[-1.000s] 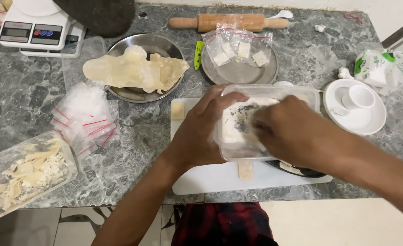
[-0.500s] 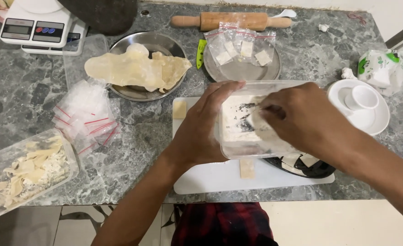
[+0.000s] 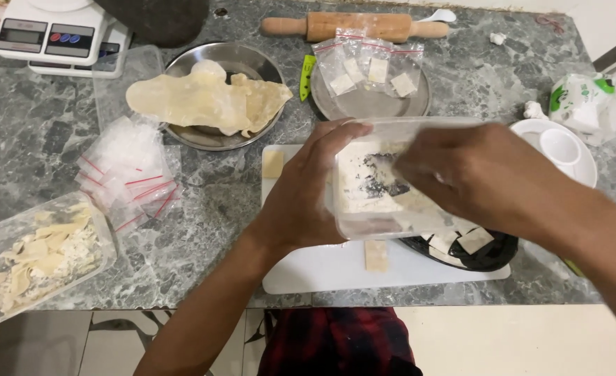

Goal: The person places square pieces of dough into small plastic bags, removes some white powder from a container, and arranges the bagged dough in a black tray.

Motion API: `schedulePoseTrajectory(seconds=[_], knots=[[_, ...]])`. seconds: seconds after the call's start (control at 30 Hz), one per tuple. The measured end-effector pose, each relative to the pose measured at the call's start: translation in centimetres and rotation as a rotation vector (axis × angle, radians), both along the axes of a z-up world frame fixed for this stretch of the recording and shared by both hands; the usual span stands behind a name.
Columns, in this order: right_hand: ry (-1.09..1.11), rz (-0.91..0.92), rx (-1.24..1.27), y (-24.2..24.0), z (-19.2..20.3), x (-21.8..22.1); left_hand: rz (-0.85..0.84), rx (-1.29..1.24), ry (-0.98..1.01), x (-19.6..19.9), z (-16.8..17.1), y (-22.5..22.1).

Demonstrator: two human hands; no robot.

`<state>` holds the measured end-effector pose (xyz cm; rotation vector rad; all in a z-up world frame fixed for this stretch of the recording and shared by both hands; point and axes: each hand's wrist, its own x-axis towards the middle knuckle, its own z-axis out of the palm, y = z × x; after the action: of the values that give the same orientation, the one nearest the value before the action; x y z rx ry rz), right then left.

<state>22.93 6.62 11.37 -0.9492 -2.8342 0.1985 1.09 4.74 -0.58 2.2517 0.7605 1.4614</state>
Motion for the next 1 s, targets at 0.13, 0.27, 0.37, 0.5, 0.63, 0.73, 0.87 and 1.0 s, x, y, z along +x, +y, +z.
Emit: schedulePoseTrajectory(seconds=[0.13, 0.27, 0.37, 0.5, 0.63, 0.73, 0.87, 1.0], knots=[[0.227, 0.168, 0.21, 0.3, -1.8, -1.6, -0.032, 0.015, -0.027, 0.2, -0.4, 0.1], [0.031, 0.269, 0.048, 0.2, -2.1, -2.2, -0.024, -0.036, -0.022, -0.4, -0.3, 0.0], [-0.001, 0.199, -0.038, 0.1, -1.1, -2.3, -0.001, -0.02, 0.002, -0.6, -0.2, -0.1], [0.236, 0.254, 0.106, 0.6, -2.5, -2.7, -0.067, -0.107, -0.019, -0.5, -0.2, 0.0], [0.224, 0.261, -0.218, -0.2, -1.7, -2.7, 0.006, -0.07, -0.015, -0.6, -0.2, 0.1], [0.319, 0.071, -0.325, -0.3, -1.3, -2.1, -0.001, 0.016, -0.021, -0.7, -0.8, 0.5], [0.182, -0.213, -0.165, 0.4, -2.1, -0.5, 0.049, 0.018, -0.006, -0.5, -0.3, 0.2], [0.068, -0.326, -0.159, 0.2, -2.6, -0.2, 0.027, -0.003, 0.008, -0.4, 0.0, 0.1]])
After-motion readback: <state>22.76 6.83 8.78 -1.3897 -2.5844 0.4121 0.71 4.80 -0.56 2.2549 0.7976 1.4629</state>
